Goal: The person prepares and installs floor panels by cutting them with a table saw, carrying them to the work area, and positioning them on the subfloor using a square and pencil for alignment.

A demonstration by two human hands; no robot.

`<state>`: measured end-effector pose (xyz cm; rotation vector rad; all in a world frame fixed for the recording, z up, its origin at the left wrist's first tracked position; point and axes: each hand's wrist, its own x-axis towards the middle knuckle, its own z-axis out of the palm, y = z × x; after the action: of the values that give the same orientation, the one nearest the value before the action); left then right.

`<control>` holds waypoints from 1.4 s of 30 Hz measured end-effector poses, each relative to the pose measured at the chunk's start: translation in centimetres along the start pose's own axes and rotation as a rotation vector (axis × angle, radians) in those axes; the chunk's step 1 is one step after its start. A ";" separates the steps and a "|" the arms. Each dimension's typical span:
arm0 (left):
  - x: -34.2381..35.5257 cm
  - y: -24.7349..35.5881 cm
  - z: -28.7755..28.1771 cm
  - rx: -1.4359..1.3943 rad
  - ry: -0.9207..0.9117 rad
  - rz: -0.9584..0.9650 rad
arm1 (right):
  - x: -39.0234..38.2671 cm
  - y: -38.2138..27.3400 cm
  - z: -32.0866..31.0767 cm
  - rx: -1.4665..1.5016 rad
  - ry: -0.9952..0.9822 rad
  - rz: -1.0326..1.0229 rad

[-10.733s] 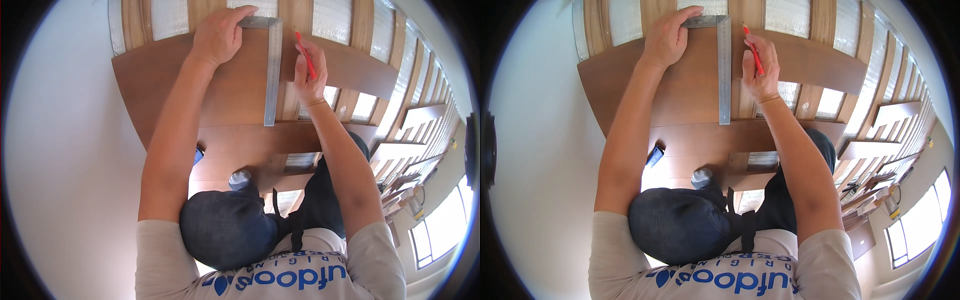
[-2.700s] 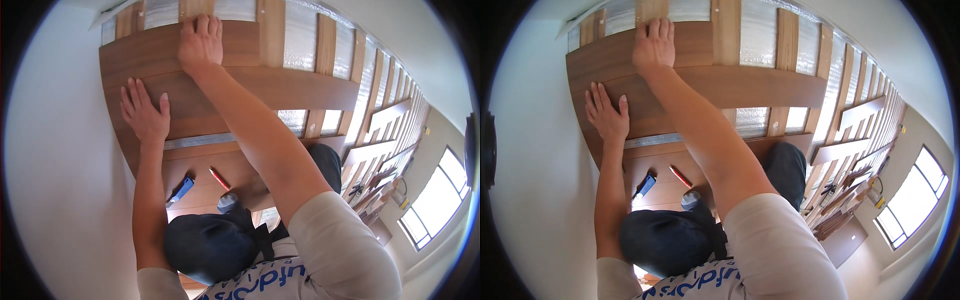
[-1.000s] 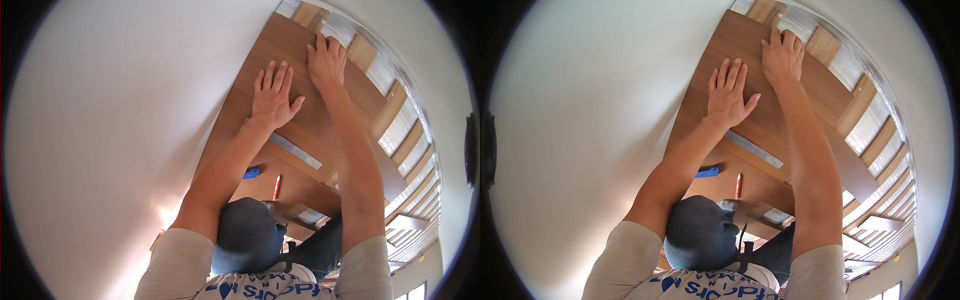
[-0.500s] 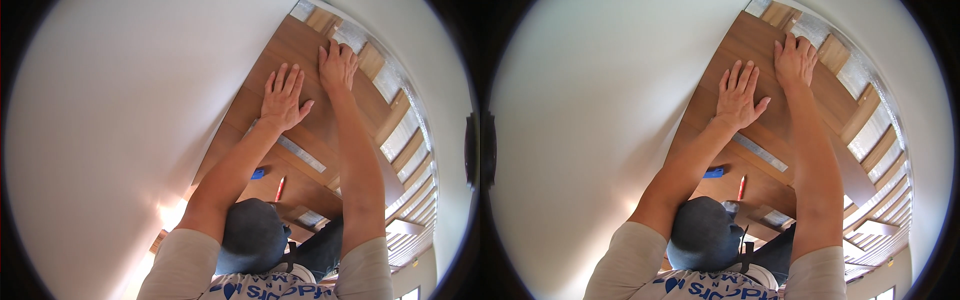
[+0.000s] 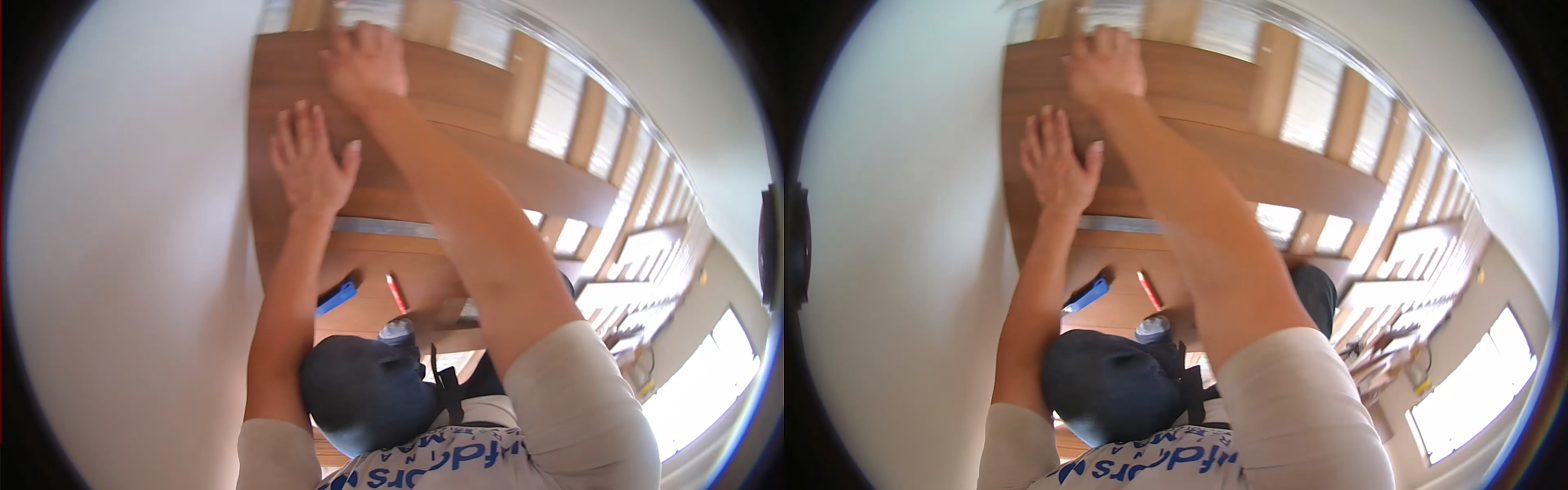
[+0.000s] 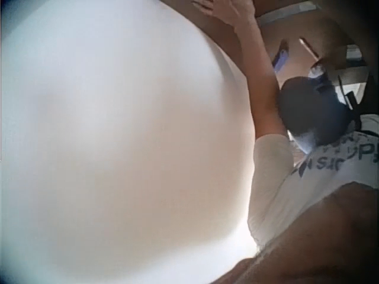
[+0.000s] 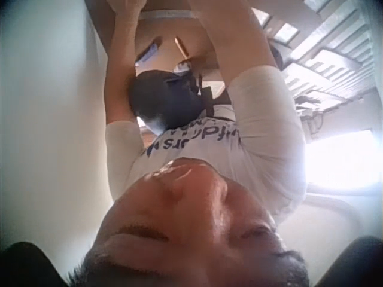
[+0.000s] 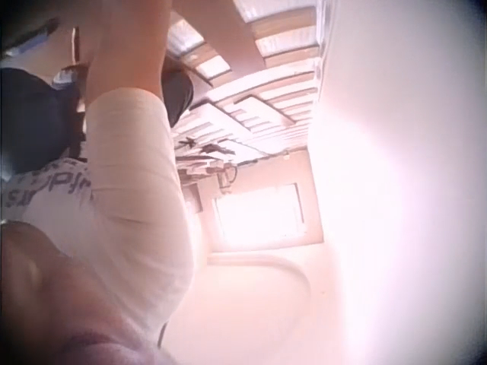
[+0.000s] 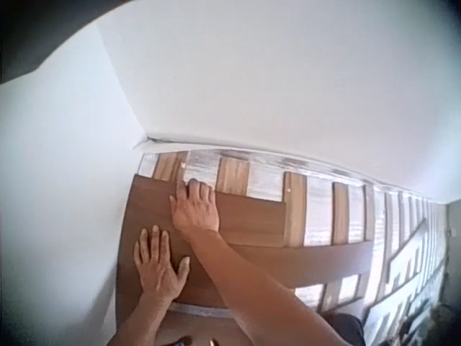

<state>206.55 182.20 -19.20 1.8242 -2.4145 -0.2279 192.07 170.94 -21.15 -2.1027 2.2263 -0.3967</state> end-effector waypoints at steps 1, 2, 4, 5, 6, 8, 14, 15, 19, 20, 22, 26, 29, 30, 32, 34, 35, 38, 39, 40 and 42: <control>0.0 0.1 0.5 0.061 0.018 0.040 | -0.1 0.5 0.1 0.031 0.037 0.002; -0.2 -0.1 0.7 0.050 0.039 0.044 | -0.2 0.4 -0.2 0.059 0.063 -0.002; 0.0 0.2 1.0 0.045 0.028 0.062 | -0.4 1.1 -0.2 0.041 0.094 0.009; 0.0 0.3 1.1 0.033 0.021 0.078 | -0.4 1.2 -0.1 0.075 0.128 0.002; 0.0 0.3 1.2 0.045 0.042 0.084 | -0.4 1.2 0.0 0.112 0.162 -0.008; 0.0 0.2 1.3 0.055 0.060 0.091 | -0.5 1.0 0.1 0.114 0.160 0.004; 0.0 0.2 1.3 0.044 0.116 0.113 | -0.6 0.8 0.3 0.121 0.152 0.024; 0.1 0.2 1.3 0.047 0.115 0.114 | -0.6 0.8 0.2 0.124 0.148 0.028; -0.1 0.3 1.1 0.076 0.101 0.104 | -0.6 0.7 0.0 0.133 0.157 0.023; -0.1 0.0 1.0 0.083 0.100 0.095 | -0.5 0.4 0.0 0.150 0.150 0.020; -0.1 -0.1 1.2 0.061 0.103 0.089 | -0.6 0.4 0.0 0.181 0.142 0.004; 0.0 0.0 1.0 0.020 0.095 0.065 | -0.7 0.4 -0.5 0.150 0.059 0.031; 0.2 0.6 0.0 -0.024 0.054 0.052 | -1.8 0.8 -0.2 0.142 0.165 -0.027; 0.0 0.5 -0.1 -0.014 0.063 0.036 | -2.5 0.3 -0.5 0.142 0.159 -0.046; 0.0 0.2 -0.2 -0.036 0.060 0.037 | -3.8 0.1 -1.2 0.150 0.155 -0.077; -0.2 0.3 -0.1 -0.031 0.050 0.028 | -5.7 0.9 -2.3 0.180 -0.009 -0.076; -0.4 0.2 0.0 -0.037 0.062 0.032 | -7.2 1.1 -3.4 0.220 -0.009 -0.118; -0.5 0.2 0.4 -0.059 0.113 0.040 | -13.0 2.1 -6.8 0.408 -0.062 -0.050; -0.8 0.0 0.4 -0.051 0.136 0.044 | -15.7 2.0 -8.4 0.427 -0.043 -0.013; -0.9 -0.1 0.4 -0.043 0.163 0.052 | -18.3 2.6 -9.7 0.395 -0.067 -0.044; -1.0 -0.1 0.4 -0.052 0.184 0.055 | -23.5 2.8 -11.7 0.314 -0.143 -0.108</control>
<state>206.83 183.16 -19.64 1.6752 -2.3067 -0.1118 188.49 196.04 -13.69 -2.0192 1.8410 -0.5433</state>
